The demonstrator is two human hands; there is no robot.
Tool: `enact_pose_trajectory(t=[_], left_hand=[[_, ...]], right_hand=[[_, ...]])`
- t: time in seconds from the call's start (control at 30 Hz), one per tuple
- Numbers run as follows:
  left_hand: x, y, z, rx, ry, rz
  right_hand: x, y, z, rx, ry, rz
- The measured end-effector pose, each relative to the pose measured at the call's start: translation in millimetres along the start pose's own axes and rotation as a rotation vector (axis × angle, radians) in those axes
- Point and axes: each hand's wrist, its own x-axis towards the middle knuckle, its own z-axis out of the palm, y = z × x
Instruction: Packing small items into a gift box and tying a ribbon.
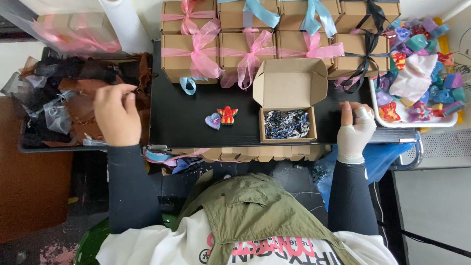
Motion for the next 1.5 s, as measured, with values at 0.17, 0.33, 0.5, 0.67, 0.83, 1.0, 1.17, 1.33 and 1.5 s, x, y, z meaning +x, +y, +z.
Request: enact_pose_trajectory(t=[0.17, 0.33, 0.5, 0.67, 0.83, 1.0, 1.17, 1.33, 1.5], left_hand=[[19, -31, 7, 0.224, 0.045, 0.058], [16, -85, 65, 0.299, -0.127, 0.083], [9, -79, 67, 0.256, 0.008, 0.033], [6, -76, 50, 0.182, 0.158, 0.041], [5, -52, 23, -0.018, 0.294, -0.013], [9, -80, 24, -0.317, 0.519, 0.048], [16, -117, 33, -0.304, 0.58, 0.07], [18, -117, 31, -0.629, 0.563, -0.018], [25, -80, 6, -0.213, 0.36, 0.144]], right_hand=[[-4, -2, 0, 0.009, 0.027, 0.003], [-5, 4, 1, 0.061, 0.032, 0.063], [-7, 6, 2, 0.13, 0.043, 0.088], [-10, 8, 2, 0.155, 0.077, 0.105], [-12, 11, 2, 0.134, 0.089, 0.081], [-12, 12, 2, 0.139, 0.092, 0.092], [-11, 8, 4, 0.16, 0.089, 0.114], [-12, 10, 4, 0.126, 0.088, 0.097], [-10, 10, 4, 0.205, 0.111, 0.204]])
